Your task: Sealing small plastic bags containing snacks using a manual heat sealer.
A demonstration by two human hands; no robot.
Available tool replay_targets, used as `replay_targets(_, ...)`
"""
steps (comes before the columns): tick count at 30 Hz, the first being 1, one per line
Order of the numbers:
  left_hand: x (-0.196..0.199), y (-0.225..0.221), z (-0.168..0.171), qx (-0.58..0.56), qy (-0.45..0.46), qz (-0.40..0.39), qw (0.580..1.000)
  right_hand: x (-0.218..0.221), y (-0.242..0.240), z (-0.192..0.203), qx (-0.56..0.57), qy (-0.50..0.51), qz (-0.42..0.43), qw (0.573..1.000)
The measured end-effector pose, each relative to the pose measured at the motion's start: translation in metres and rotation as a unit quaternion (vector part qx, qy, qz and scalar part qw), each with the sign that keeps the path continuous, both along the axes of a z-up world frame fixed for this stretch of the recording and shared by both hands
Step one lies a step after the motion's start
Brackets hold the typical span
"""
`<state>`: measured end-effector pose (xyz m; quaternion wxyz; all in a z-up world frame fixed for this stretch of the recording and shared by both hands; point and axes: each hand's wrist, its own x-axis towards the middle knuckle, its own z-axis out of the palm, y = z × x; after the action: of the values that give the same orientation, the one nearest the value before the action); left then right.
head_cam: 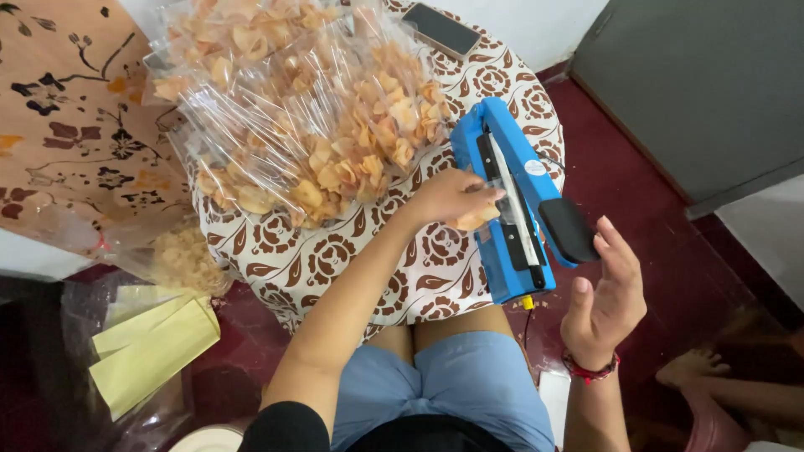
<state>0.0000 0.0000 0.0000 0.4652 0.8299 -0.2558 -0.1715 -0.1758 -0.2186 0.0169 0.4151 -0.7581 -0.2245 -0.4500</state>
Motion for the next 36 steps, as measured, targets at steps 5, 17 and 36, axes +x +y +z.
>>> replay_targets(5, 0.009, -0.003, -0.009, 0.008, -0.007, -0.003, 1.000, 0.010, 0.004, 0.005, 0.006, 0.000, 0.028, 1.000)
replay_targets(17, 0.014, -0.005, -0.014, 0.009, 0.026, 0.002, 1.000, 0.014, 0.020, -0.004, 0.001, -0.020, -0.025, 0.999)
replay_targets(36, 0.021, -0.006, -0.030, -0.052, 0.089, 0.010, 0.995, 0.022, 0.021, -0.059, 0.061, -0.032, -0.014, 0.998)
